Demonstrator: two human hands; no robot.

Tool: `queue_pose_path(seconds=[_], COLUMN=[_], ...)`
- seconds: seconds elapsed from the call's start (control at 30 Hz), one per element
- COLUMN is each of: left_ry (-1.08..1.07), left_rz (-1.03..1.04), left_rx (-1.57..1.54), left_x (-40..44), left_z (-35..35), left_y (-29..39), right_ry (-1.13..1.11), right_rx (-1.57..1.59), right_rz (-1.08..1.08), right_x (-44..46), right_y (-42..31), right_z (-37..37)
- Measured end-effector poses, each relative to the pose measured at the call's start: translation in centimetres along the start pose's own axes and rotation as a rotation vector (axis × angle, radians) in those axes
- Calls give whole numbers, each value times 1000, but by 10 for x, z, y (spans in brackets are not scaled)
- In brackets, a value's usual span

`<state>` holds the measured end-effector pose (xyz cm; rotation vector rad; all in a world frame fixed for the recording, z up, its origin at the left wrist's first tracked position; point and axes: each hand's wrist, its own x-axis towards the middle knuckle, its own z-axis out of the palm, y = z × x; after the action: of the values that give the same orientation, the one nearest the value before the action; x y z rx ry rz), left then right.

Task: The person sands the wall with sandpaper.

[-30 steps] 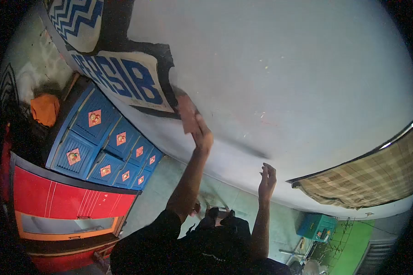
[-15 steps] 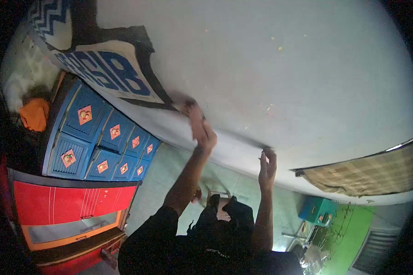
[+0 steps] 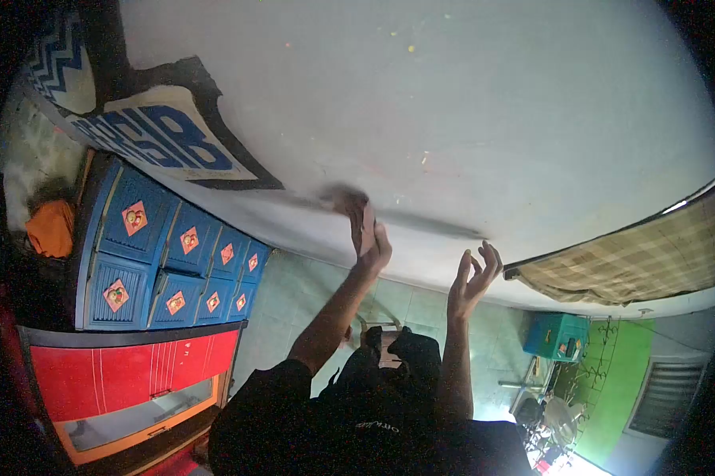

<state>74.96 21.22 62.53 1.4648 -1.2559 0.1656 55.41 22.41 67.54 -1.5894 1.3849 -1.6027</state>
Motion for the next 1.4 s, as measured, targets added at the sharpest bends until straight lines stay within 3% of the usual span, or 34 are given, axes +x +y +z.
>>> queue_pose_path(seconds=[0.03,0.13,0.3,0.37,0.4,0.5,0.63,0.7,0.83,0.87,0.97,1.0,1.1,1.17,1.23,1.3,1.4], left_ry=[51,37,16,-474,-477,-438,-127,-117,-111,-274,-416,-415,-133,-122,-155,-50,-117], left_rz=[143,113,168,54,55,153,222,278,337,303,253,260,281,196,203,283,284], left_rx=[10,-60,9,62,65,234,47,-12,71,68,97,97,-141,-258,-252,-165,-69], left_x=[18,65,-34,-69,-79,-82,13,57,13,0,-43,-32,18,47,44,20,-25], left_z=[-9,-31,10,7,10,16,2,-16,12,9,15,13,0,-8,1,19,19], left_y=[14,53,-25,-49,-58,-52,34,71,18,10,-29,-17,39,64,52,29,5], right_ry=[-10,-17,-79,-79,-75,-87,-82,-70,-61,-68,-99,-122,-189,-195,-208,-224,-250], right_rx=[-2,9,48,36,52,51,22,13,-214,-260,-355,-298,-227,-200,-243,-240,-256], right_rz=[30,83,133,126,140,152,71,47,-56,-60,-60,-52,-16,-18,-19,-33,-35], right_x=[-2,-6,-9,-7,-8,-12,-9,-6,11,17,28,29,27,28,31,30,30], right_y=[1,5,19,20,22,27,12,10,0,-4,2,2,8,11,12,16,17], right_z=[-2,-8,-24,-29,-33,-40,-29,-23,-23,-24,-29,-30,-30,-29,-30,-32,-38])
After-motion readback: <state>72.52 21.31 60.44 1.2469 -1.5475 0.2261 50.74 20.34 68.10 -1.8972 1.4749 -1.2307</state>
